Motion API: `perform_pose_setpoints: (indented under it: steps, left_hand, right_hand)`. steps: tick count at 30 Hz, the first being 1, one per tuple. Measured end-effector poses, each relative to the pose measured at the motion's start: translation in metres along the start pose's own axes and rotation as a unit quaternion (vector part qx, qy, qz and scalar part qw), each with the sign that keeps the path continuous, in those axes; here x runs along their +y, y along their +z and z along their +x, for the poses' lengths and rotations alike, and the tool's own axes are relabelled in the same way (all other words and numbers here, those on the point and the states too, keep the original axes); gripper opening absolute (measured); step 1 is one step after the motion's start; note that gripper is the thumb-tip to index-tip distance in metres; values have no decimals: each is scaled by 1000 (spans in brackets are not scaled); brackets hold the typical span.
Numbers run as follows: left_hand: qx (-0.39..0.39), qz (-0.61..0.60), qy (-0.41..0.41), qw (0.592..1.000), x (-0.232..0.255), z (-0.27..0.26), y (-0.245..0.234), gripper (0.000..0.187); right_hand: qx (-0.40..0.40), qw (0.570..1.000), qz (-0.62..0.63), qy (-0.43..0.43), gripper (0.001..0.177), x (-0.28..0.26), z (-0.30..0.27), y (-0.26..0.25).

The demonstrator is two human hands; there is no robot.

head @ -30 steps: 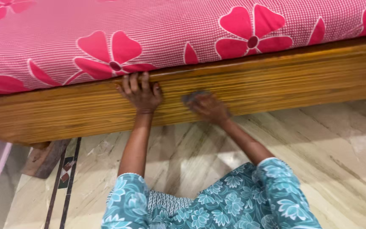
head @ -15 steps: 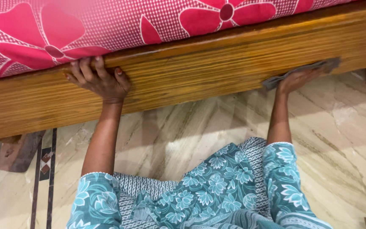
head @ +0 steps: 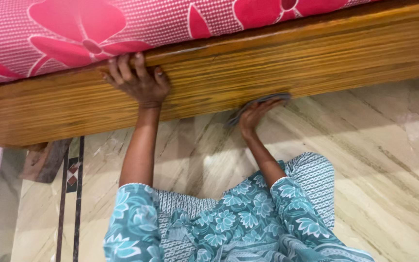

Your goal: The person sits on the floor and wipes the wooden side of a bed frame using a grey cloth. They repeatedly rub the surface back and forth, occasionally folding the cloth to use a clean section.

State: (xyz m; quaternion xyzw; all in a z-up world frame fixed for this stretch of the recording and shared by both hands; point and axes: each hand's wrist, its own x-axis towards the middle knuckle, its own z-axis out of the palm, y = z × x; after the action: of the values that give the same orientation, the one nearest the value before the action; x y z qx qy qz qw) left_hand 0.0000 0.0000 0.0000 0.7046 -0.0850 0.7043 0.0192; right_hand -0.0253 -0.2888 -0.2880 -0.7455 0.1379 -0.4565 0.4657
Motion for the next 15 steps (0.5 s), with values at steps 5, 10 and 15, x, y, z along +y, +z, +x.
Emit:
perform_pose_setpoints:
  steps: [5, 10, 15]
  left_hand:
    - [-32, 10, -7, 999, 2, -5, -8, 53]
    - [-25, 7, -8, 1000, 2, -4, -12, 51]
    - [-43, 14, -6, 999, 2, -5, -17, 51]
  right_hand:
    - [-106, 994, 31, 24, 90, -61, -59, 24]
    - [-258, 957, 34, 130, 104, -117, -86, 30]
    - [-320, 874, 238, 278, 97, -163, -84, 29]
